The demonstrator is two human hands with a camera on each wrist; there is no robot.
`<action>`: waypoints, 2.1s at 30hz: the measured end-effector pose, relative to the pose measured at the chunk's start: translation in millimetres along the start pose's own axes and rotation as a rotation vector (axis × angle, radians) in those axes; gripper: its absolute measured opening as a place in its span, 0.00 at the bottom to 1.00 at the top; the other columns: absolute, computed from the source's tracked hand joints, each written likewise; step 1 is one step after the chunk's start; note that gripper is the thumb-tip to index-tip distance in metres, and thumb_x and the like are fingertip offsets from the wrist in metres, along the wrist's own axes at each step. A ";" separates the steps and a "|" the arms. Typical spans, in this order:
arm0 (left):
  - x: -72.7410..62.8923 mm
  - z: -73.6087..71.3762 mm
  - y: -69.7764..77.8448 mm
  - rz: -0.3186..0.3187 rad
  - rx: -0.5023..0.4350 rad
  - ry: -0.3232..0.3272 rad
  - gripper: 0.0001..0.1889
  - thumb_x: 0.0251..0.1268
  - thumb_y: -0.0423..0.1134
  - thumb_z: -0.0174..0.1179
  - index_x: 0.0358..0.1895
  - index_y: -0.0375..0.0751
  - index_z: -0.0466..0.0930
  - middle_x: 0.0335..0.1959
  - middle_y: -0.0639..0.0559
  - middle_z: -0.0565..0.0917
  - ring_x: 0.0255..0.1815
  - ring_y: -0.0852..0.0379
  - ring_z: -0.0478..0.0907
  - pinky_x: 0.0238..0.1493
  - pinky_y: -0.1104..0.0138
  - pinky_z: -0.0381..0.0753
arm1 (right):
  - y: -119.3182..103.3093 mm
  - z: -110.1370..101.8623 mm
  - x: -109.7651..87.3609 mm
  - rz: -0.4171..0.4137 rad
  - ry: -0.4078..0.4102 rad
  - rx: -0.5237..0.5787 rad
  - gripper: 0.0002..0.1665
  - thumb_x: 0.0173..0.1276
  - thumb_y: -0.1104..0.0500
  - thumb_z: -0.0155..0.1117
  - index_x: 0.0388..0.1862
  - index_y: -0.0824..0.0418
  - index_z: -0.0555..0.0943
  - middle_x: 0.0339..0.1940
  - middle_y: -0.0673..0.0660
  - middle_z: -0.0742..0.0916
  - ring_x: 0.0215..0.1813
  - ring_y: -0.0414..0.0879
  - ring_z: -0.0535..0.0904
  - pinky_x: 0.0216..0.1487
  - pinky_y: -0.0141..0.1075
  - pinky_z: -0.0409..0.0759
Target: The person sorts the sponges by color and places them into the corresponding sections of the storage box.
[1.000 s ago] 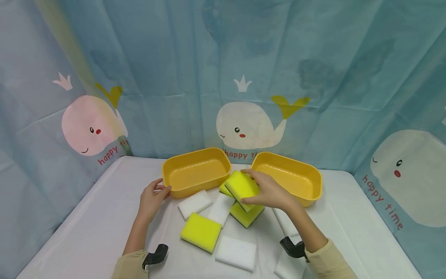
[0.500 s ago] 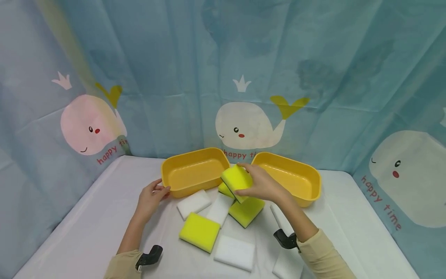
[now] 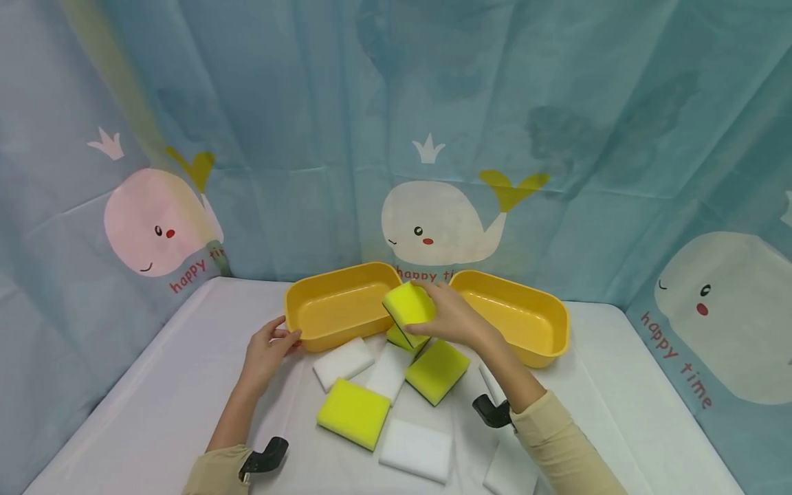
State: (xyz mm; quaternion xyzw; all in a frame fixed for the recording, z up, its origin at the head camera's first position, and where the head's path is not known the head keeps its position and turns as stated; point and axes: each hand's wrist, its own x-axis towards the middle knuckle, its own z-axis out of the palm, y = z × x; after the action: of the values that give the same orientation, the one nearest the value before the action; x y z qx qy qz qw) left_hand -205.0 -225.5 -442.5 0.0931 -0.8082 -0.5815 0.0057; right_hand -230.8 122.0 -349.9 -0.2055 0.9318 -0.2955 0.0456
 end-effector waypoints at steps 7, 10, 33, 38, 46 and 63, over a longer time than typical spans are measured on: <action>-1.4 -3.5 -2.9 0.001 -0.001 -0.002 0.36 0.81 0.37 0.60 0.82 0.28 0.55 0.48 0.43 0.76 0.40 0.67 0.86 0.49 0.73 0.87 | -4.8 3.6 13.5 0.000 -0.011 0.015 0.51 0.68 0.48 0.77 0.83 0.60 0.64 0.77 0.65 0.74 0.74 0.61 0.71 0.71 0.59 0.76; -0.8 -3.2 -5.0 0.005 -0.003 0.001 0.36 0.80 0.37 0.60 0.82 0.28 0.55 0.48 0.43 0.76 0.40 0.66 0.86 0.49 0.73 0.88 | -4.1 6.5 19.7 0.007 -0.017 0.017 0.50 0.69 0.48 0.77 0.83 0.60 0.65 0.79 0.64 0.73 0.79 0.62 0.67 0.76 0.60 0.71; 1.0 1.2 -3.1 0.011 0.024 0.007 0.35 0.80 0.38 0.60 0.81 0.28 0.56 0.46 0.44 0.76 0.43 0.60 0.88 0.50 0.70 0.88 | -15.8 20.1 55.8 -0.008 0.013 -0.037 0.46 0.71 0.48 0.74 0.80 0.65 0.68 0.77 0.65 0.76 0.77 0.62 0.71 0.76 0.57 0.72; 0.8 1.1 -3.3 0.011 0.035 0.006 0.35 0.81 0.38 0.60 0.81 0.27 0.56 0.46 0.44 0.76 0.45 0.59 0.87 0.50 0.71 0.88 | -15.6 21.1 63.9 0.000 0.024 -0.029 0.46 0.70 0.48 0.75 0.79 0.66 0.69 0.76 0.65 0.76 0.76 0.61 0.72 0.76 0.55 0.73; 0.5 1.8 -2.2 0.008 0.047 0.010 0.35 0.81 0.38 0.60 0.81 0.28 0.56 0.46 0.44 0.76 0.46 0.57 0.87 0.51 0.70 0.88 | -19.2 22.4 76.4 0.018 0.027 -0.029 0.45 0.70 0.47 0.75 0.78 0.67 0.70 0.74 0.65 0.78 0.73 0.60 0.75 0.73 0.52 0.76; 0.4 -0.1 -0.4 0.000 0.056 0.004 0.36 0.81 0.39 0.60 0.82 0.28 0.56 0.46 0.44 0.76 0.47 0.55 0.88 0.52 0.68 0.88 | -23.8 31.3 96.6 0.076 0.023 -0.021 0.46 0.71 0.46 0.74 0.79 0.68 0.69 0.73 0.65 0.79 0.69 0.58 0.76 0.70 0.49 0.78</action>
State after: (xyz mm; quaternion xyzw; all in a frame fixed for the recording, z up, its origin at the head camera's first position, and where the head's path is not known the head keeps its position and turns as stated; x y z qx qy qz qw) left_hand -205.3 -225.9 -442.9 0.0944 -0.8240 -0.5586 0.0048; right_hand -304.0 48.1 -358.6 -0.1669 0.9426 -0.2860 0.0441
